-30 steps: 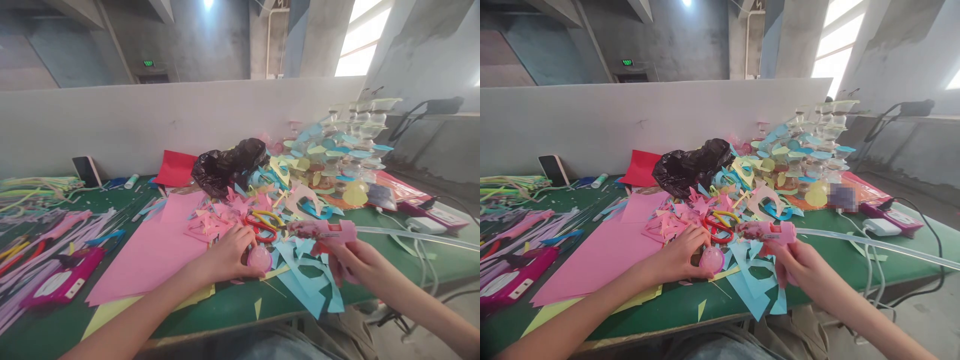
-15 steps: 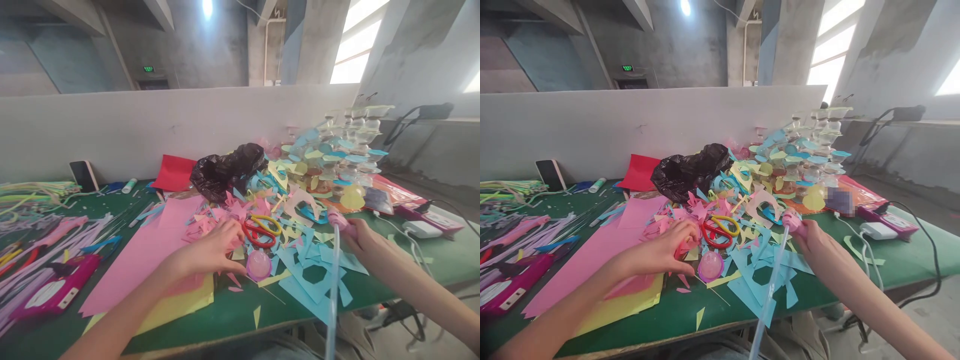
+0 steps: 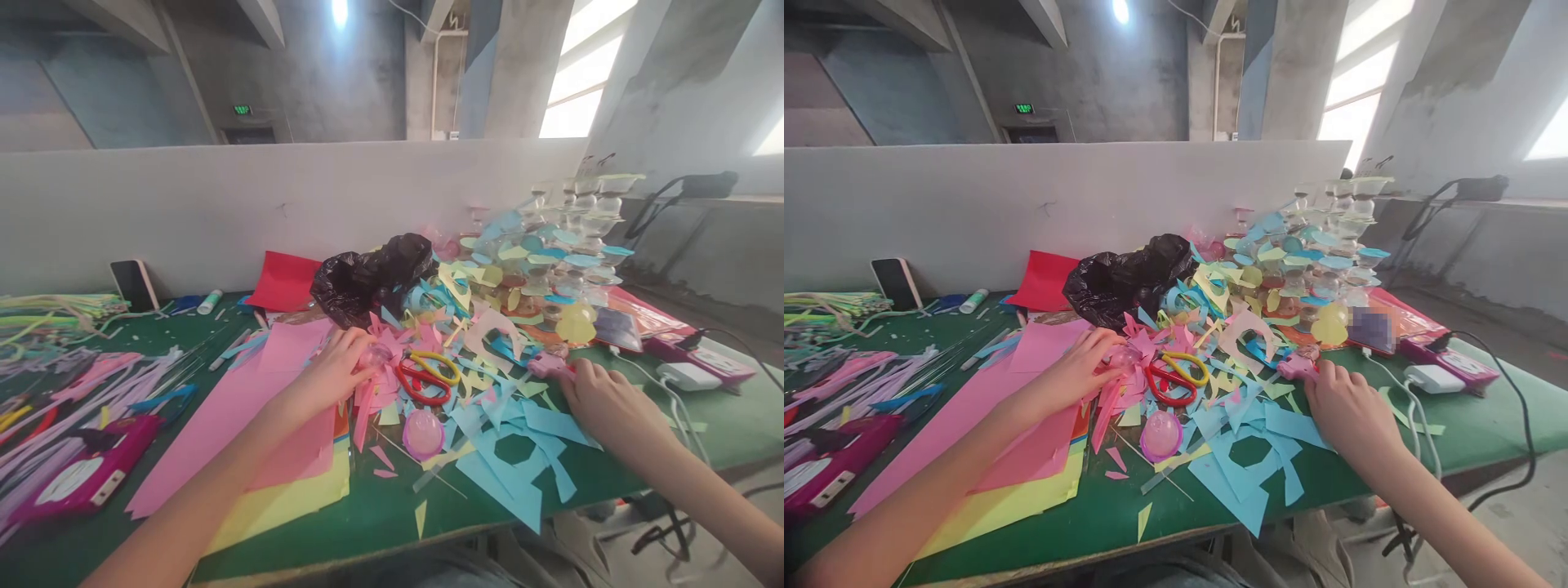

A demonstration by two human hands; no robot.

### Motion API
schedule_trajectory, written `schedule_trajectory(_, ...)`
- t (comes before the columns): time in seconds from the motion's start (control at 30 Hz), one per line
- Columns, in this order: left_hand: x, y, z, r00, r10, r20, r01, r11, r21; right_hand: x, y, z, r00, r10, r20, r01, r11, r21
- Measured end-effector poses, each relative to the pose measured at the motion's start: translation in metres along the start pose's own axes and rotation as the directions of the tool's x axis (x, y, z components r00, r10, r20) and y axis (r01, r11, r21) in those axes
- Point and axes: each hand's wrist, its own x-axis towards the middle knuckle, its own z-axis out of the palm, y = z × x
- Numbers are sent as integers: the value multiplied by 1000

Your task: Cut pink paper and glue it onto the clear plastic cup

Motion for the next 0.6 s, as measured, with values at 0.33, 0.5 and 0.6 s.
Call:
schedule_trajectory(0.33, 9, -7, 8, 989, -145, -37, 138, 979, -152, 0, -15, -52, 993, -95, -68, 88, 991, -100)
schedule_trajectory(0.5, 13, -12, 6, 989, -133, -57, 119, 971, -206, 9, -30, -67, 988, -90, -124, 90, 996, 0)
schedule_trajectory(0.6, 14, -12, 0, 985, -147, -87, 121, 960, -254, 26, -44, -81, 980, -134, -149, 162, 968, 192)
